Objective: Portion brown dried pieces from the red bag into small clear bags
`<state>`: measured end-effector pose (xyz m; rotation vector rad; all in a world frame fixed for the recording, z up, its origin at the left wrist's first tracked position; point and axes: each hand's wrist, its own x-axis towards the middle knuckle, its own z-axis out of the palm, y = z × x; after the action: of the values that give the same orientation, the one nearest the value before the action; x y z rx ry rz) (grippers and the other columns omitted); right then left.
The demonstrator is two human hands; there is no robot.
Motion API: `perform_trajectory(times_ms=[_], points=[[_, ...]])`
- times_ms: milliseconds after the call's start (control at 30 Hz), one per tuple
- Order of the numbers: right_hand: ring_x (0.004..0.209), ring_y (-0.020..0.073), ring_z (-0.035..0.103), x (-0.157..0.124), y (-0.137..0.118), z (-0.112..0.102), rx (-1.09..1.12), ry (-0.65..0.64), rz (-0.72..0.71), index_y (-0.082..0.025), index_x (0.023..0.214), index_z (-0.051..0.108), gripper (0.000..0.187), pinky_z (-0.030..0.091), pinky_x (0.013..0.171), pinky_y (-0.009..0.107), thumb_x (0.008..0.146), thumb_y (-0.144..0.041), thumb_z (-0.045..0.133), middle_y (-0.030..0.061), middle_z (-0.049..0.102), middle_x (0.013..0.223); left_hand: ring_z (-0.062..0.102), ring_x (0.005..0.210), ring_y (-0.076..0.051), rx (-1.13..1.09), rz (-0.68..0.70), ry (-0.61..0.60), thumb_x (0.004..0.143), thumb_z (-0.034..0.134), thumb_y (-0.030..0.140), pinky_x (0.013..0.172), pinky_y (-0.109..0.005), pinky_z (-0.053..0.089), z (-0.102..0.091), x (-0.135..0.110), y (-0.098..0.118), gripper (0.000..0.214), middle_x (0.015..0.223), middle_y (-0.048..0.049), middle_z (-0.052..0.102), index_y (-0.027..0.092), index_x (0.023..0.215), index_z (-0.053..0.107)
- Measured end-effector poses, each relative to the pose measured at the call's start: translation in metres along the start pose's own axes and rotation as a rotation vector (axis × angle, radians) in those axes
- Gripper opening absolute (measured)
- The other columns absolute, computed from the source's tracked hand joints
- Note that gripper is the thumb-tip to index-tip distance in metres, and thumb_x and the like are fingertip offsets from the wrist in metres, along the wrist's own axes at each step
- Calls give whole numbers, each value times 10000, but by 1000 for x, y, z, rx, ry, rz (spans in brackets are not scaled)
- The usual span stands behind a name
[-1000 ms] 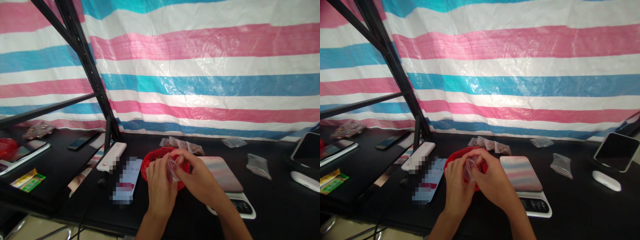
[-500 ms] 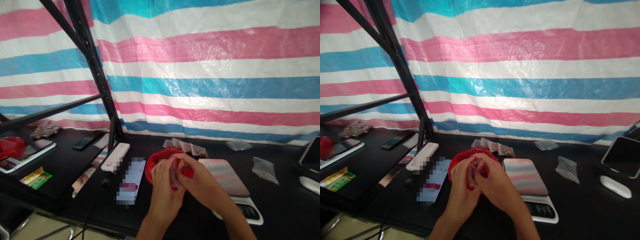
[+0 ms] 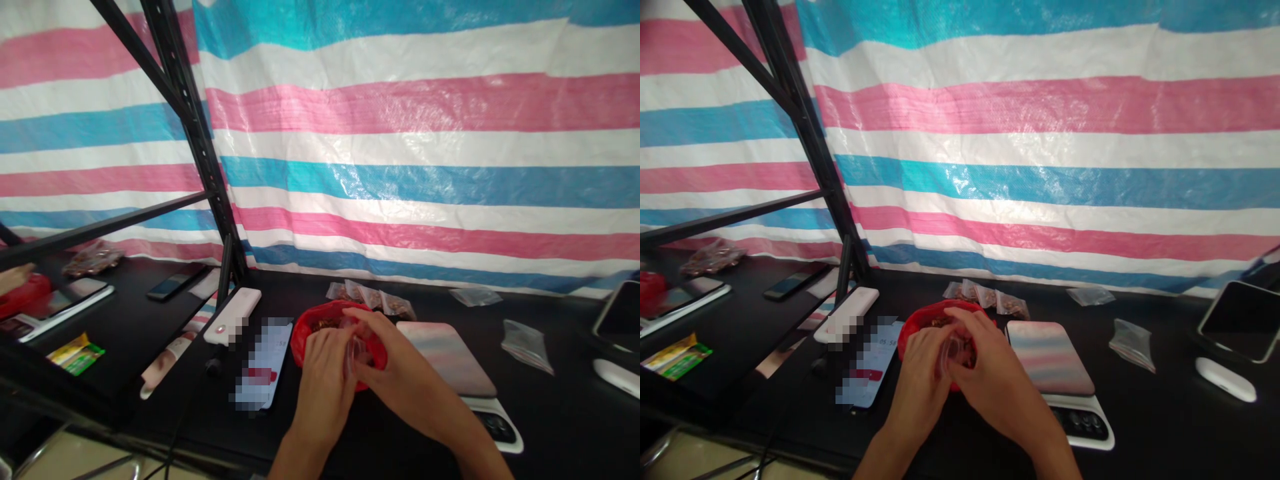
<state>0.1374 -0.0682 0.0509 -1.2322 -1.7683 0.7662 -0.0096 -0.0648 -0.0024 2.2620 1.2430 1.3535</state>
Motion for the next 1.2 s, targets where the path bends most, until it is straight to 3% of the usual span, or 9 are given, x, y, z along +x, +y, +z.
perform_trajectory(times_ms=[67,133,333,500,667,833,967,1100,1200], points=[[1351,212,478,-2,3,2,-12,-36,-28,-323,1384,548,721,333,1194,419,718,-50,596,36,543,1426,616,1048,-260,10,21,-43,867,485,55,938,-449,491,0,0,2,435,1128,-84,702,215,1256,598],[1399,211,425,-4,6,1,-22,-50,-20,-336,1419,517,795,293,1222,437,689,-24,571,36,499,1473,600,1042,-265,-13,34,-93,842,492,41,934,-450,493,2,0,3,432,1112,-87,691,209,1225,600],[1401,224,438,-10,4,-10,6,-102,13,-312,1410,532,769,299,1223,478,694,-33,532,55,521,1454,589,990,-257,-99,-18,-138,780,565,55,868,-411,519,10,-4,10,332,1056,-84,656,202,1078,574],[1412,242,457,-23,4,-20,30,-257,69,-302,1429,536,858,291,1228,497,630,4,480,64,536,1478,596,972,-264,34,113,-228,787,605,68,868,-428,508,12,-8,18,287,1045,-60,677,220,1030,580],[1423,219,459,-28,5,-23,44,-277,101,-287,1459,507,890,303,1232,459,620,4,447,48,527,1508,611,948,-256,50,216,-259,834,676,170,862,-419,513,4,-14,24,245,1009,-52,695,220,1061,598],[1350,224,547,-31,-1,-23,62,-351,131,-298,1418,560,839,374,1193,418,638,-1,482,40,605,1434,635,1025,-247,-26,257,-235,825,691,145,933,-395,516,-6,-20,23,320,1060,-49,717,227,1118,590],[1344,244,552,-36,-7,-34,49,-376,133,-311,1418,560,661,397,1176,424,787,-122,615,40,598,1449,656,913,-226,-27,315,-143,870,654,170,811,-357,530,-17,-25,22,273,983,-46,728,225,1124,567],[1281,262,599,-32,-3,-44,-17,-249,78,-292,1294,662,398,443,1136,416,905,-377,646,50,670,1353,607,727,-204,-4,261,-54,869,568,139,681,-353,488,-29,-30,19,134,813,-29,677,222,973,549],[1169,257,657,-16,4,-36,-116,-93,24,-251,1159,717,278,489,1081,416,943,-352,573,72,727,1230,574,664,-195,40,194,-20,858,534,115,614,-341,440,-29,-36,18,124,748,-16,630,226,908,513]])
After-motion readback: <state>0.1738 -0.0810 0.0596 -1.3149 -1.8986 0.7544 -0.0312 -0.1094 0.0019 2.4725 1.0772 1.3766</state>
